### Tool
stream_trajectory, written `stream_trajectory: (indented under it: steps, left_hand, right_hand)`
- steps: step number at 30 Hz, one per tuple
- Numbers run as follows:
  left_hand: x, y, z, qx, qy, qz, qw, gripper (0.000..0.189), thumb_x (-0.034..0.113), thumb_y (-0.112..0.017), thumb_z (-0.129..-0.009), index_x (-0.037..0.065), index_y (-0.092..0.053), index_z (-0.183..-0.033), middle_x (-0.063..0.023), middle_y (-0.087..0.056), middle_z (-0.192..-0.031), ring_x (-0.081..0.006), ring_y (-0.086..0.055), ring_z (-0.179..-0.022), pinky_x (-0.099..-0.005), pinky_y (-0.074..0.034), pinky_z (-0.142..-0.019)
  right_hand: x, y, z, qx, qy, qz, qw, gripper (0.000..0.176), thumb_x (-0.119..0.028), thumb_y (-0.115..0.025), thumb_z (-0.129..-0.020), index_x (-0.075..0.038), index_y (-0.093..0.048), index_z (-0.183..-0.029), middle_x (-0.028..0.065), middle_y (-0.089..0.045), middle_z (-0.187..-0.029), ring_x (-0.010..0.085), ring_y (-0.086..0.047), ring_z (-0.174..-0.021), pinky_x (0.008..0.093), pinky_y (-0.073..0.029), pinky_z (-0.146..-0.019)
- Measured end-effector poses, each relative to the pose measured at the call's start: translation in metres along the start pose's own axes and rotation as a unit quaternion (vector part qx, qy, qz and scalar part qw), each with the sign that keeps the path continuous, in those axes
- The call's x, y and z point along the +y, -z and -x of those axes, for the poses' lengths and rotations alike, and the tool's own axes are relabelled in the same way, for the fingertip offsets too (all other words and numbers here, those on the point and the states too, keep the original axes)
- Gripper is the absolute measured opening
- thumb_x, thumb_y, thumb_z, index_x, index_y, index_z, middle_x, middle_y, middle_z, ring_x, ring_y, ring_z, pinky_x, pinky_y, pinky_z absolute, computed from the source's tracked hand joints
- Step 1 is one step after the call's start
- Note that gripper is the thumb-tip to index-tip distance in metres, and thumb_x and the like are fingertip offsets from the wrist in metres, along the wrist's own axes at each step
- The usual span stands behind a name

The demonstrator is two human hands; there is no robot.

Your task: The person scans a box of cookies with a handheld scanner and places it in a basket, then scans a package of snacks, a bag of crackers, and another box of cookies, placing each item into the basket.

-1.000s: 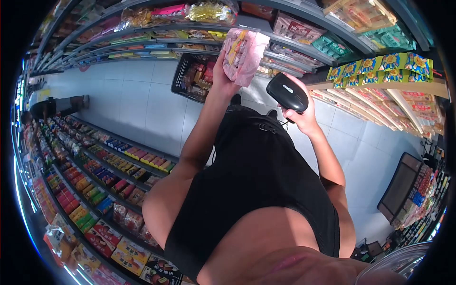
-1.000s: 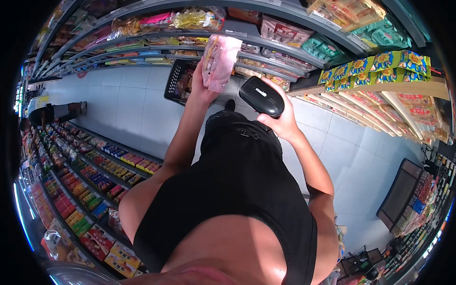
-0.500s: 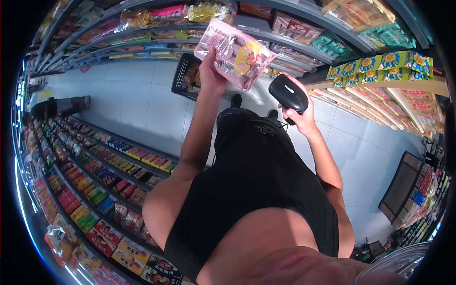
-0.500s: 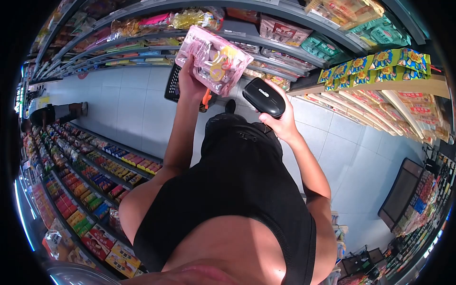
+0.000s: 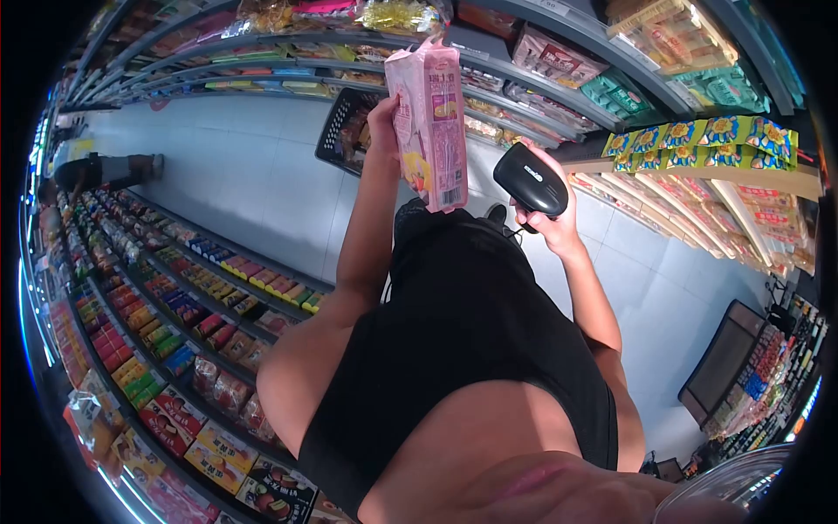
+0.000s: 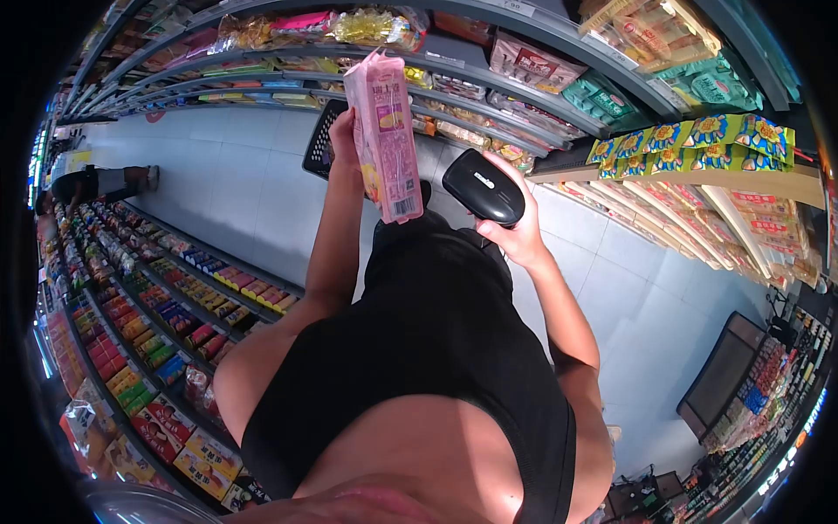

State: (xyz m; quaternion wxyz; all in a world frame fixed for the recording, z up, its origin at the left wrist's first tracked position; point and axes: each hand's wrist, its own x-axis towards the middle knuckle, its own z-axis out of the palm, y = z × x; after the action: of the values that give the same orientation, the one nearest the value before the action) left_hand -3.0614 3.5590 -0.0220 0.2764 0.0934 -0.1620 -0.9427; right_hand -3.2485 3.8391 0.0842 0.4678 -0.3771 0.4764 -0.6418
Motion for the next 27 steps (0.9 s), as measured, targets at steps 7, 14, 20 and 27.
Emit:
stream_trajectory:
  steps: [7,14,20,27]
  left_hand:
    - [-0.001,-0.005,0.003,0.045,-0.003,0.001,0.999,0.05,0.031,-0.063,-0.093,-0.003,-0.063,-0.13,-0.0204,-0.074,-0.118,-0.034,-0.075,-0.1,-0.0479,-0.062,-0.09]
    - [0.001,0.033,-0.01,0.022,-0.014,-0.026,0.999,0.072,0.047,-0.05,-0.098,-0.003,-0.046,-0.151,-0.028,-0.065,-0.132,-0.0444,-0.07,-0.113,-0.0572,-0.06,-0.094]
    - [0.0,0.002,-0.012,0.052,-0.029,-0.02,0.998,0.045,0.029,-0.062,-0.096,-0.004,-0.064,-0.126,-0.0202,-0.074,-0.116,-0.0329,-0.075,-0.099,-0.0464,-0.061,-0.092]
    - [0.005,0.005,-0.011,0.07,-0.042,-0.036,0.996,0.048,0.03,-0.061,-0.097,-0.003,-0.062,-0.132,-0.0189,-0.073,-0.12,-0.0326,-0.073,-0.105,-0.0468,-0.06,-0.095]
  right_hand:
    - [0.016,0.005,0.008,-0.016,0.002,0.051,0.999,0.106,-0.046,-0.087,-0.08,0.004,-0.035,-0.157,0.014,-0.069,-0.112,0.0122,-0.066,-0.074,0.0262,-0.055,-0.067]
    - [0.003,0.003,0.009,-0.11,-0.011,0.084,0.99,0.097,-0.024,-0.091,-0.075,0.001,-0.043,-0.155,0.0144,-0.054,-0.151,0.024,-0.053,-0.139,0.0374,-0.039,-0.117]
    - [-0.005,-0.011,0.001,-0.13,-0.003,0.09,0.987,0.1,-0.012,-0.091,-0.07,0.001,-0.041,-0.156,0.0144,-0.054,-0.152,0.0242,-0.053,-0.14,0.0374,-0.038,-0.118]
    - [-0.003,-0.015,-0.004,-0.124,0.008,0.097,0.987,0.1,-0.013,-0.091,-0.071,0.001,-0.04,-0.156,0.0158,-0.055,-0.151,0.0253,-0.053,-0.14,0.0382,-0.037,-0.119]
